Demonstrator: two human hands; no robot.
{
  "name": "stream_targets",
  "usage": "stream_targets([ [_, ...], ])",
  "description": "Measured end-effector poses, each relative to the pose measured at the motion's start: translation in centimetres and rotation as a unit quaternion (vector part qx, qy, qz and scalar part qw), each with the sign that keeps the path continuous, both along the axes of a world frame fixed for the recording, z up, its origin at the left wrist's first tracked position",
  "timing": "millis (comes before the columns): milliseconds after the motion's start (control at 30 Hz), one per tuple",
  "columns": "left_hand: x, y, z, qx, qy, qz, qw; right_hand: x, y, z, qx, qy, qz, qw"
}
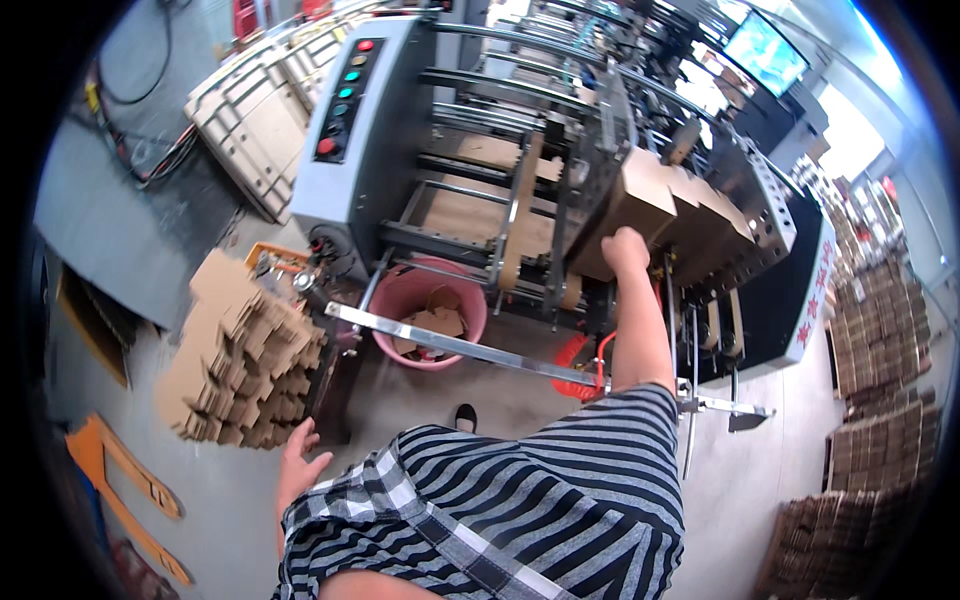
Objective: The person loads flat cardboard pieces into a box-making machine, folds them into boxes, and stacks them. Later, the person moves to a conveyor area and stacks flat cardboard pieces with a coworker.
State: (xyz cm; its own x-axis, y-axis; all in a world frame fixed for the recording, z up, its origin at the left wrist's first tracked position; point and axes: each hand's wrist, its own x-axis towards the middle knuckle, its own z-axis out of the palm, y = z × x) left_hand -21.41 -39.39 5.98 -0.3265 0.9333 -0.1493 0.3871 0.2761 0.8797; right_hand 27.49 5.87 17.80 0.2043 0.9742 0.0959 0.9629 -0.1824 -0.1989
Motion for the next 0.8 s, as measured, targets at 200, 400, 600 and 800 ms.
stream_targets([
  [200,-4.2,-18.6,-14.3,-0.185,-0.137,0.21,0.95,-19.5,-13.7,-7.4,-0.276,-0.047,0.322,0.904],
  [400,-5.0,-26.1,-19.6,-0.342,-0.155,0.235,0.897,-39.1,-31.6,-15.8,-0.335,-0.08,0.677,0.65],
  [600,-5.8,-25.4,-19.9,-0.337,-0.169,0.18,0.909,-42.9,-36.8,-13.6,-0.306,-0.083,0.74,0.593],
  [800,-6.2,-20.8,-20.2,-0.313,-0.164,0.095,0.931,-36.9,-33.7,-10.6,-0.319,-0.09,0.667,0.667],
])
